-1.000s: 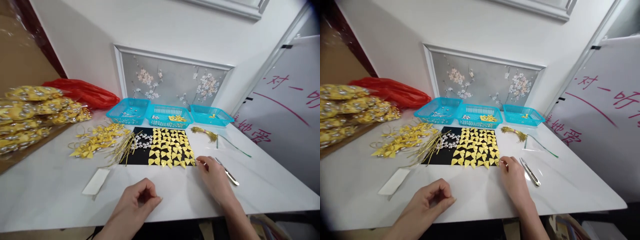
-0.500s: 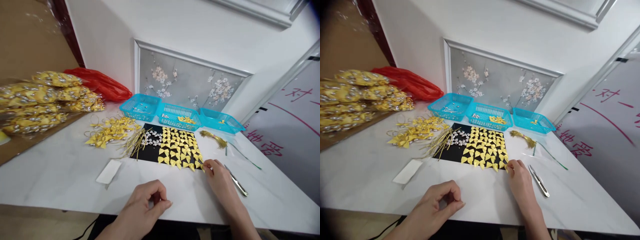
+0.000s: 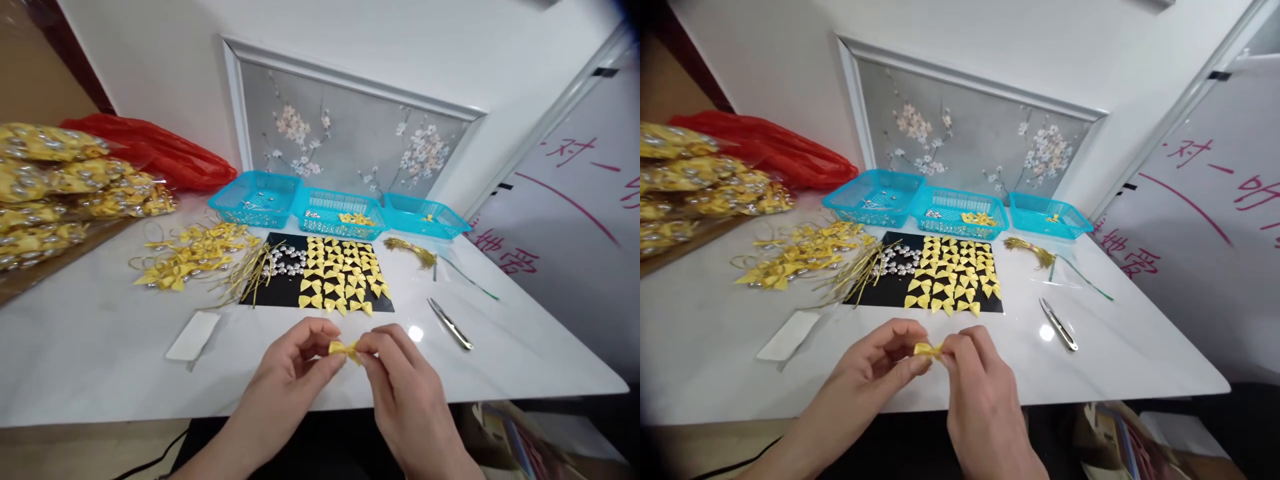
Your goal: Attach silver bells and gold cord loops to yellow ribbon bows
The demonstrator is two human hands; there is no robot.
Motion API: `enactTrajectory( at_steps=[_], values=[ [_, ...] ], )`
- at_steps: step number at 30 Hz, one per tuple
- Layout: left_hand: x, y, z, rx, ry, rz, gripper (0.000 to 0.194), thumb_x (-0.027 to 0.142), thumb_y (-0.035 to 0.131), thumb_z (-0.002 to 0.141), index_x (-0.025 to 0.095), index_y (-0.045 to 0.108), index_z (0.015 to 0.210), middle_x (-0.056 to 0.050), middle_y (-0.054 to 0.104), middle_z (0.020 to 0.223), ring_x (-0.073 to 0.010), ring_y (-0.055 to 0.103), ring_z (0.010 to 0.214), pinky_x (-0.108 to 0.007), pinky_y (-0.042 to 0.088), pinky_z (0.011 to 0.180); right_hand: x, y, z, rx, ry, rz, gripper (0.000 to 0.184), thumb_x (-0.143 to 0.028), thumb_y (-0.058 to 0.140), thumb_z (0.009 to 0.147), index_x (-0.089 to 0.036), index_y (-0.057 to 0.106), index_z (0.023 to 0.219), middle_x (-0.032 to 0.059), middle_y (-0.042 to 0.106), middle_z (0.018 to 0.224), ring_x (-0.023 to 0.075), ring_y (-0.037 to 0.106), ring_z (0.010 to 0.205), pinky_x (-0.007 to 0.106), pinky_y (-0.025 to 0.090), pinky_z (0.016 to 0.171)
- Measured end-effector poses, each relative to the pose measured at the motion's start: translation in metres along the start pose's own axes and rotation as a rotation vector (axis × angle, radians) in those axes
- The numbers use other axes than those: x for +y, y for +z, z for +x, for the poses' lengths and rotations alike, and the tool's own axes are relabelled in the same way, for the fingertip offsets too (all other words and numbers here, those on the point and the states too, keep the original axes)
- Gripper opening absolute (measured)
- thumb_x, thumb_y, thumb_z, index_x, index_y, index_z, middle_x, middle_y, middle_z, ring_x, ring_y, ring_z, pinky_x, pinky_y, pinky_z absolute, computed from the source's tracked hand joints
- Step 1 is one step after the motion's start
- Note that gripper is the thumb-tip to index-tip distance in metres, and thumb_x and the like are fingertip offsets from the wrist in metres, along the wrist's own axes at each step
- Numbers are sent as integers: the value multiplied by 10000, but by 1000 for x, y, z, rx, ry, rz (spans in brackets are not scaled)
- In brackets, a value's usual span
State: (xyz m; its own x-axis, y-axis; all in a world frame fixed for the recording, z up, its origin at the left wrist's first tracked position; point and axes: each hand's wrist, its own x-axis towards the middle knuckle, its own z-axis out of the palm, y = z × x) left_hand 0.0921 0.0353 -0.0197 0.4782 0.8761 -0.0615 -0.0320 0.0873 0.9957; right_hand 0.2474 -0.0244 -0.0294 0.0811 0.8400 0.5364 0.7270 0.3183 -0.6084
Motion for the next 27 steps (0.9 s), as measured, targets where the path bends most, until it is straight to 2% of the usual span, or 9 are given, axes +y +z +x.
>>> enactTrajectory(
  at_steps=[4,6,10,14,18,21,23,25,27],
  values=[
    [7,-5,-7,49,-42,-127,89,270,733,798,221,700,865,38,657,702,-128,594,688,-230,492,698,-7,-4,-2,53,64,198,124,-176,487,973,-220,602,982,23,590,919,125,607,754,213,486,654],
    [10,-7,-11,70,-65,-187,81,282,749,793,218,729,838,32,679,712,-120,601,690,-215,497,695,-9,-3,-4,63,135,291,106,-230,527,965,-219,614,1025,18,589,896,119,586,702,203,480,596],
    [13,-8,-17,81,-95,-244,94,286,790,771,196,774,793,14,725,766,-110,615,721,-187,519,718,-14,5,-9,-43,274,489,146,-317,583,943,-208,661,884,-3,578,763,117,542,625,209,443,541],
    [13,-8,-19,71,-155,-421,141,259,851,711,154,788,782,0,735,727,-90,627,661,-163,554,681,-19,12,-11,-99,240,575,181,-301,571,948,-202,693,858,19,615,776,143,581,704,233,457,595],
    [11,-12,-19,161,-317,-664,173,110,883,643,120,768,772,-22,736,716,-97,670,600,-165,592,598,-21,11,-13,-40,272,604,196,-306,540,962,-210,703,913,22,599,811,116,525,607,228,431,525],
    [11,-14,-19,253,-461,-813,123,-24,732,768,97,724,792,-42,711,705,-112,696,576,-187,613,563,-22,13,-17,47,283,663,220,-294,484,994,-258,673,1100,23,624,901,87,489,531,216,429,473],
    [13,-13,-19,291,-515,-867,185,-52,580,868,94,688,832,-58,700,725,-111,705,570,-181,609,539,-23,16,-18,117,266,657,261,-254,499,989,-287,590,1231,6,649,876,85,511,526,204,460,489],
    [15,-10,-18,293,-543,-912,240,-45,464,930,97,648,867,-64,685,738,-103,707,572,-158,597,518,-24,17,-15,175,209,576,258,-201,531,967,-275,574,1210,-13,663,813,87,549,542,191,490,527],
    [17,-7,-17,291,-580,-972,261,-30,397,961,105,611,897,-51,661,731,-92,701,567,-142,592,509,-25,17,-10,183,115,445,157,-144,536,948,-240,628,1034,-24,642,741,90,580,577,179,500,563]
  ],
)
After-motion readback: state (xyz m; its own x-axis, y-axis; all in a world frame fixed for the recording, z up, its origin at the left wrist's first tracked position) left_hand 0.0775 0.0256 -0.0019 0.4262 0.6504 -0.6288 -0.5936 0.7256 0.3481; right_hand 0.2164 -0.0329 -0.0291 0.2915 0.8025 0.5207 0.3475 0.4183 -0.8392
